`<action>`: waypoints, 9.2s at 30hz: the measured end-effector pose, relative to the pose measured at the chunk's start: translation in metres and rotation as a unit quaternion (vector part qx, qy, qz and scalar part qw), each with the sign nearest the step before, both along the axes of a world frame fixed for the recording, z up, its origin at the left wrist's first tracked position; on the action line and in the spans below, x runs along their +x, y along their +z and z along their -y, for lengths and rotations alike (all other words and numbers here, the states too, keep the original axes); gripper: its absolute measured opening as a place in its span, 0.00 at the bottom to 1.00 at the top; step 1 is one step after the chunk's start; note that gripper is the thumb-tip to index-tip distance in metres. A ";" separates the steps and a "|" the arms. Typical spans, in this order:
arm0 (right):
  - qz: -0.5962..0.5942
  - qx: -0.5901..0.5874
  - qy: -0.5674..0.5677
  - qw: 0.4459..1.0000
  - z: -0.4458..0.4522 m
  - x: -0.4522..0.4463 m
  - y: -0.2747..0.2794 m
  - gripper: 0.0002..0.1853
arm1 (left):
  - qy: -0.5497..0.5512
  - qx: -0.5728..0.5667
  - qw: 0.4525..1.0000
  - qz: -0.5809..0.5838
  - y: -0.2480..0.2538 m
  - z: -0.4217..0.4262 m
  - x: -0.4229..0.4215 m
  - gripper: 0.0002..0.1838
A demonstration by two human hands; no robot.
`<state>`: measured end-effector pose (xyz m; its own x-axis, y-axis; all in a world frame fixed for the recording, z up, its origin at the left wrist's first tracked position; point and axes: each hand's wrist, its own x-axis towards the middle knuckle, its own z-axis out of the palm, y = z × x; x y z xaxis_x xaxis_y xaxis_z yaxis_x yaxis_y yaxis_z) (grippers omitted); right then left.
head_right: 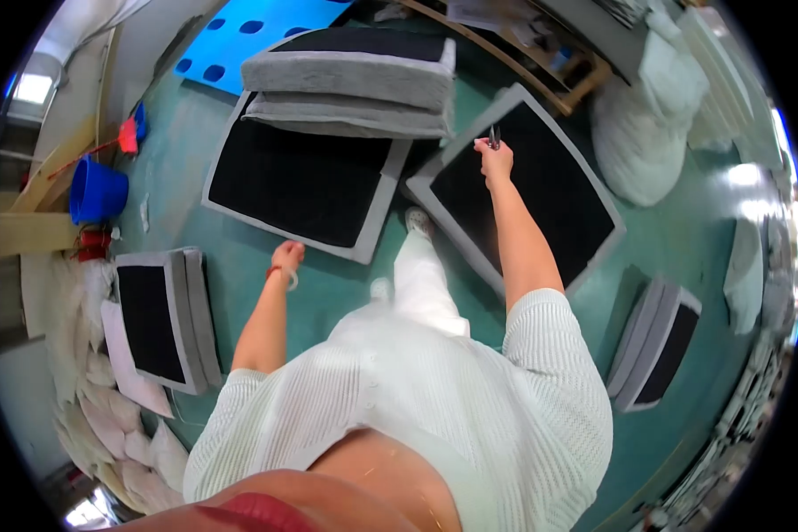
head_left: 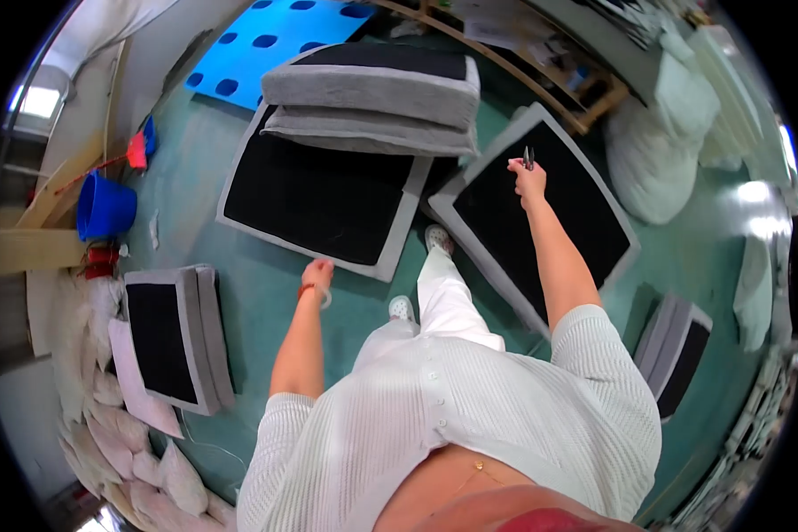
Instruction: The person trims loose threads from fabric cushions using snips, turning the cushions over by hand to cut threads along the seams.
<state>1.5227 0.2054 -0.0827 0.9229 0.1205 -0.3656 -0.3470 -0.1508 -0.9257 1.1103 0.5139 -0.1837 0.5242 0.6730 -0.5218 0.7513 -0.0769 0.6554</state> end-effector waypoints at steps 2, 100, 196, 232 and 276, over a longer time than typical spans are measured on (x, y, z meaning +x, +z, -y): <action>0.004 -0.033 0.007 0.999 -0.035 0.059 -0.027 0.07 | 0.033 -0.011 0.998 0.053 0.036 -0.005 0.084 0.11; -0.089 0.060 -0.081 0.991 -0.093 0.211 -0.199 0.10 | 0.017 0.213 0.902 -0.374 -0.163 -0.109 0.159 0.50; 0.241 0.246 0.478 0.808 -0.344 -0.350 0.213 0.10 | 0.307 0.521 0.789 0.104 0.257 -0.212 -0.128 0.27; 0.403 0.189 0.432 0.784 -0.394 -0.366 0.275 0.16 | 0.392 0.469 0.782 0.120 0.235 -0.135 -0.265 0.20; 0.198 0.135 0.429 0.871 -0.449 -0.275 0.189 0.21 | 0.410 0.512 0.754 0.021 0.325 0.091 -0.443 0.48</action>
